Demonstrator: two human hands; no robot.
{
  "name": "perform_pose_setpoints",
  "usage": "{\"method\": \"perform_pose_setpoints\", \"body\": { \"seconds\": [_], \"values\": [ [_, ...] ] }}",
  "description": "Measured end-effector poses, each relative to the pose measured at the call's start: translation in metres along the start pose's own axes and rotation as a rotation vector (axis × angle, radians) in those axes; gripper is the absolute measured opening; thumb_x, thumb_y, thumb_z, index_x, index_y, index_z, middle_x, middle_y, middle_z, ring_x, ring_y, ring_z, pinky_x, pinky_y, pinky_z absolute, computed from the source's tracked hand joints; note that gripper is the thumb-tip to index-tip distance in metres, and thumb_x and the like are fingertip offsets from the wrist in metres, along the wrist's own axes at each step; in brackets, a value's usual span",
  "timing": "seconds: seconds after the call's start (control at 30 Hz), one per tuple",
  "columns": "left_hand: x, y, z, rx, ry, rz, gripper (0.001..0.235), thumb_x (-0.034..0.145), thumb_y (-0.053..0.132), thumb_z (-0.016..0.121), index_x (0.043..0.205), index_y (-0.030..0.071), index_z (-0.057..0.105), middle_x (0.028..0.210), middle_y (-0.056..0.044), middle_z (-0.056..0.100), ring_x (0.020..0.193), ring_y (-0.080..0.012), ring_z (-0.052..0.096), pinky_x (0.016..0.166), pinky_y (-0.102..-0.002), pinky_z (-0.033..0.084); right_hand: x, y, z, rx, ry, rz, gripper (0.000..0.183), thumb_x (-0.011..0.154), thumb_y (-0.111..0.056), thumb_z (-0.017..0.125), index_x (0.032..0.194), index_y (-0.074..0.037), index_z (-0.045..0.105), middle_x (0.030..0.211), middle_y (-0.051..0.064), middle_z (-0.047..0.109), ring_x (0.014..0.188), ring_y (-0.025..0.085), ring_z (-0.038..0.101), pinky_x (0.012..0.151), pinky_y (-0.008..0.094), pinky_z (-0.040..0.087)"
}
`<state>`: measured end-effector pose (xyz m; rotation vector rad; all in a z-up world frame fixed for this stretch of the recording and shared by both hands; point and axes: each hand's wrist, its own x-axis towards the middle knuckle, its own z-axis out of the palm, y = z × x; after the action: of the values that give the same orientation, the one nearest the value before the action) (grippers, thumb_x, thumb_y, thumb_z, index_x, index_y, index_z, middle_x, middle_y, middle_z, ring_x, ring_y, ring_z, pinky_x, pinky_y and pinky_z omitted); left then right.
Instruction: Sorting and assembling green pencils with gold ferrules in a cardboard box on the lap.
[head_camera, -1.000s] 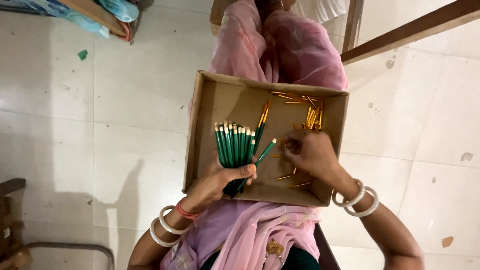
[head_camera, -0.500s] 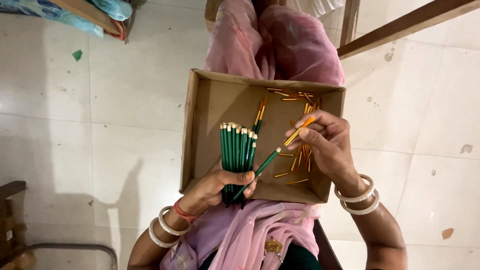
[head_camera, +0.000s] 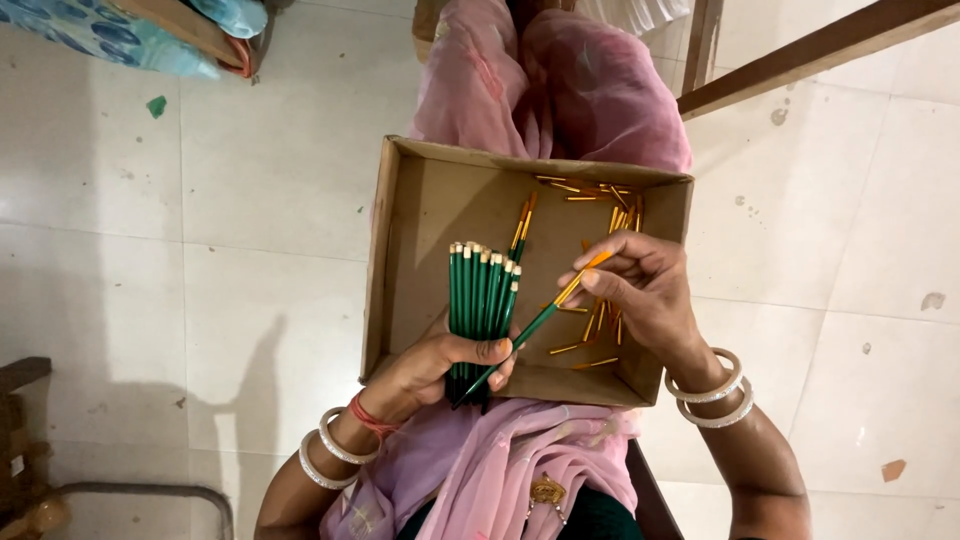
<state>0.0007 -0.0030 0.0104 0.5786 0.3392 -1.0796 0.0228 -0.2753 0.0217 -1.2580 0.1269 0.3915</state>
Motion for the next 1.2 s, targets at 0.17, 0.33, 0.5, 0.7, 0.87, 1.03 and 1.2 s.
{"method": "perform_pose_setpoints", "body": {
  "seconds": [0.17,0.33,0.5,0.7,0.87,1.03,1.2],
  "values": [
    [0.000,0.003,0.012,0.494,0.236,0.312,0.039,0.083,0.012,0.083,0.118,0.002,0.069,0.075,-0.006,0.069,0.064,-0.0144,0.065,0.059,-0.030,0.055,-0.002,0.005,0.007,-0.065,0.035,-0.021,0.009,0.098,0.001,0.067,0.105,0.007,0.068,0.099,0.022,0.076,0.089,0.025,0.078,0.080,0.036,0.068],
    [0.004,-0.016,0.002,0.960,0.428,0.659,0.027,0.083,0.005,0.084,0.108,0.001,0.076,0.097,-0.005,0.079,0.083,-0.0130,0.075,0.074,-0.028,0.060,-0.005,0.019,0.012,-0.049,0.093,-0.067,0.007,0.098,0.002,0.066,0.102,0.008,0.067,0.100,0.022,0.076,0.088,0.025,0.078,0.080,0.037,0.069],
    [0.012,-0.021,-0.007,0.869,0.355,0.765,0.027,0.088,0.009,0.083,0.111,0.000,0.073,0.103,-0.008,0.077,0.089,-0.0174,0.070,0.077,-0.030,0.058,0.004,0.009,0.017,-0.036,0.113,-0.056,0.011,0.098,0.000,0.067,0.107,0.007,0.067,0.101,0.020,0.076,0.089,0.024,0.078,0.080,0.037,0.068],
    [0.013,-0.013,-0.003,-0.168,-0.007,0.065,0.032,0.083,0.015,0.085,0.102,0.002,0.062,0.083,-0.008,0.063,0.073,-0.0175,0.063,0.063,-0.035,0.053,0.010,-0.012,0.025,0.063,-0.068,-0.004,0.024,0.095,-0.009,0.072,0.116,0.001,0.068,0.110,0.012,0.075,0.095,0.016,0.073,0.079,0.031,0.064],
    [0.016,-0.023,-0.015,-0.135,-0.024,0.093,0.031,0.087,0.016,0.083,0.104,0.001,0.062,0.086,-0.010,0.063,0.075,-0.0186,0.062,0.066,-0.035,0.052,-0.002,0.003,0.025,-0.184,-0.064,0.073,0.020,0.088,-0.005,0.080,0.106,0.002,0.076,0.096,0.007,0.075,0.086,0.010,0.067,0.077,0.024,0.056],
    [0.013,-0.026,-0.022,-0.196,-0.075,0.008,0.032,0.091,0.018,0.083,0.107,0.001,0.061,0.082,-0.008,0.060,0.072,-0.0179,0.058,0.068,-0.035,0.050,0.002,0.005,0.024,-0.360,-0.041,0.005,0.009,0.088,-0.002,0.075,0.096,-0.001,0.079,0.090,0.004,0.077,0.082,0.008,0.070,0.075,0.023,0.059],
    [0.007,-0.019,-0.018,-0.198,-0.050,-0.005,0.033,0.089,0.018,0.083,0.108,0.001,0.062,0.079,-0.008,0.059,0.070,-0.0179,0.058,0.067,-0.036,0.049,0.001,0.004,0.023,-0.603,0.008,-0.142,0.009,0.089,-0.001,0.071,0.094,-0.002,0.079,0.091,0.002,0.079,0.080,0.007,0.073,0.072,0.024,0.060]
  ]
}}
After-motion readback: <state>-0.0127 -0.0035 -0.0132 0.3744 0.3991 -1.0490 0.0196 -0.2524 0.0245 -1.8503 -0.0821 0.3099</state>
